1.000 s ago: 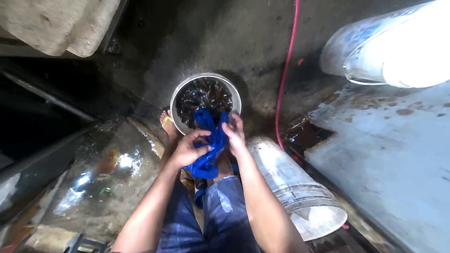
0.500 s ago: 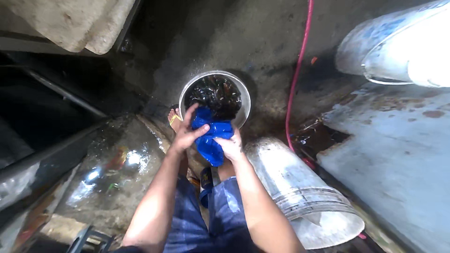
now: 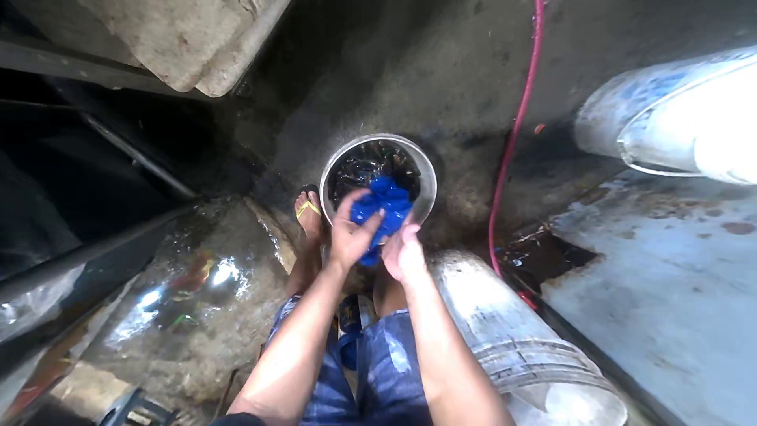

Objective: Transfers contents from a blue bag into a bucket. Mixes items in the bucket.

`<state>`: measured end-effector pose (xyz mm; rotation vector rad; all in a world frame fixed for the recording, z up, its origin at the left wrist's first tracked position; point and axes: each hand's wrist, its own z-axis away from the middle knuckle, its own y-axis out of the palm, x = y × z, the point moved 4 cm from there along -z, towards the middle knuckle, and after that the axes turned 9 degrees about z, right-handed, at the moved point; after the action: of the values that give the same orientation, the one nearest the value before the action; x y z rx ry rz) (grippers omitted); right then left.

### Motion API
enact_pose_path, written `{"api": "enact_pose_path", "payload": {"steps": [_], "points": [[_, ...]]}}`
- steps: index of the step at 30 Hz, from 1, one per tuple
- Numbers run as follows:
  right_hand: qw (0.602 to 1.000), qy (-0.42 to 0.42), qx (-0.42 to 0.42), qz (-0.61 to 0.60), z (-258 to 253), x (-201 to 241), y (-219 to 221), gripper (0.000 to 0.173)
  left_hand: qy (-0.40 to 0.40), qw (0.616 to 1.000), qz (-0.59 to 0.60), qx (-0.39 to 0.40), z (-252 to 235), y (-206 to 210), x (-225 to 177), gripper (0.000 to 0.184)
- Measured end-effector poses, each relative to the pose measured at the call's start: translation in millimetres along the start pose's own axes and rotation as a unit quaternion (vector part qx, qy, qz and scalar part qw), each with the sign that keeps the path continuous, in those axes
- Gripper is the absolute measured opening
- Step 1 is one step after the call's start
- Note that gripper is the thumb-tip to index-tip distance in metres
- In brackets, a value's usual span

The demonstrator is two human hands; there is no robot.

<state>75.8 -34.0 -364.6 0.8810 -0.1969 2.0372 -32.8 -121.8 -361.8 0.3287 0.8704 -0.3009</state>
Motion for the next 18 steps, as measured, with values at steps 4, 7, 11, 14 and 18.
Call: {"api": "enact_pose_path", "payload": {"steps": [4,7,11,14,18], "points": [[0.967,0.077,-0.222,-0.101,-10.3,10.8,0.5,0.044,-0.013,0.967,-0.227,0.117,24.5,25.9,8.2,0.043],[0.947,0.028,-0.312,-0.071,-20.1,18.2,-14.7,0.064,-0.018,0.952,-0.291,0.098,29.3,21.9,1.8,0.06],[0.939,-0.039,-0.336,-0.055,-23.0,29.7,-19.0,0.059,-0.124,0.99,-0.048,0.045,29.1,14.3,2.0,0.096],[0.966,-0.099,-0.232,0.057,-15.2,14.4,10.5,0.052,-0.222,0.959,0.174,0.014,17.7,20.9,13.1,0.085],[0.951,-0.14,-0.085,0.261,-8.0,-1.3,48.8,0.065,-0.219,0.948,0.22,-0.07,-5.5,0.6,7.5,0.061]]}}
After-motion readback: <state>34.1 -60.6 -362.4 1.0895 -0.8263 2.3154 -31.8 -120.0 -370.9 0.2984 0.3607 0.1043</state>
